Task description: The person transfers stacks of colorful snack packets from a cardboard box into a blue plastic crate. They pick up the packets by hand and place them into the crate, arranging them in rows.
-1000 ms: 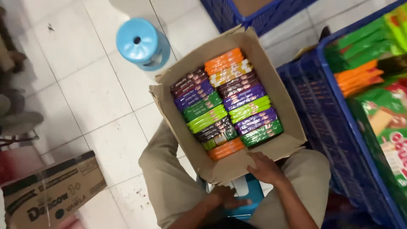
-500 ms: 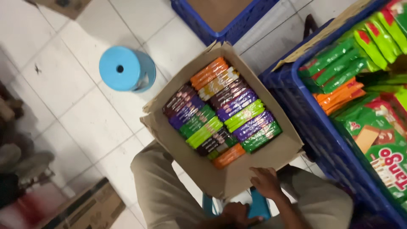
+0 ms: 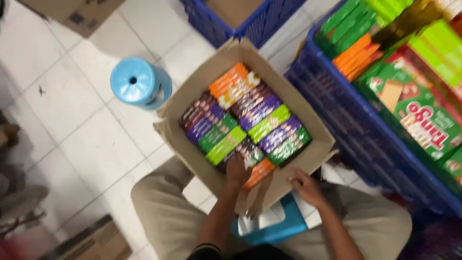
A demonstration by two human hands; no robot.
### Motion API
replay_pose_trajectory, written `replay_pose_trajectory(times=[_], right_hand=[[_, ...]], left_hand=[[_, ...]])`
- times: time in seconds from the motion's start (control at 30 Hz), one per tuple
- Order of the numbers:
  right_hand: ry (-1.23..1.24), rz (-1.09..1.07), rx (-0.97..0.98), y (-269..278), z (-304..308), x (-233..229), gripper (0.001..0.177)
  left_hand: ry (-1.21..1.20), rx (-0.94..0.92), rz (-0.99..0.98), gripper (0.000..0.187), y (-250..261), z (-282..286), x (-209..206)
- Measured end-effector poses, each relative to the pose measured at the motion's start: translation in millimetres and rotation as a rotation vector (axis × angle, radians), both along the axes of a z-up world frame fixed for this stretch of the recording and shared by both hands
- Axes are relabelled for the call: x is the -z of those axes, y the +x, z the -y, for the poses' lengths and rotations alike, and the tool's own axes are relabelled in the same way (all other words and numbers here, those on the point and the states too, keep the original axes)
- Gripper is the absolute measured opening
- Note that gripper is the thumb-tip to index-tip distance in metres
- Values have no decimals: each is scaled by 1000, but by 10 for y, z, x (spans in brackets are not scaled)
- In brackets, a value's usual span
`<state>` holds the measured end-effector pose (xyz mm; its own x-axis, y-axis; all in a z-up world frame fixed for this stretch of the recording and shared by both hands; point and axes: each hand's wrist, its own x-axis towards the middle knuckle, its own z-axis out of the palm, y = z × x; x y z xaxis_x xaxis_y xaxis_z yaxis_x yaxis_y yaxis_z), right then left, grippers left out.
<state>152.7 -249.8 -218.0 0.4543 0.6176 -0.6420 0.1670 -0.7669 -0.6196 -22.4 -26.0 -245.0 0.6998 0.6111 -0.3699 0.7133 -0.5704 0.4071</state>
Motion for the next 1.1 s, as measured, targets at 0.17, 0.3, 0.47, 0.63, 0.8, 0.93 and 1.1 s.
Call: replay_pose_trajectory(times=[0.17,0.3,0.47,0.63,0.8,0.93,1.1], right_hand=[[59,-42,24,-77,42,34,41],[66,-18,-14,-51,37,5,39],[128,24,-41,-23,-13,33,38],[118,101,-91,-44,14,-13,35],[184,-139,135,-71,-185,-93,38],[260,-276,393,-64,-252,-290,46],[593,-575,677,-272,-447,-577,59]], left_hand=[[-94,-96,-283,103,-32,-59,430],[-49,-91,-307,103,-12,-81,602],[-21,-89,-372,99,54,-182,765],[-118,-188,-244,86,-45,-228,737],[-396,-325,-223,73,-160,-540,141],[-501,-477,-64,82,-160,-543,-488],[-812,-617,638,73,-13,-349,-1555]])
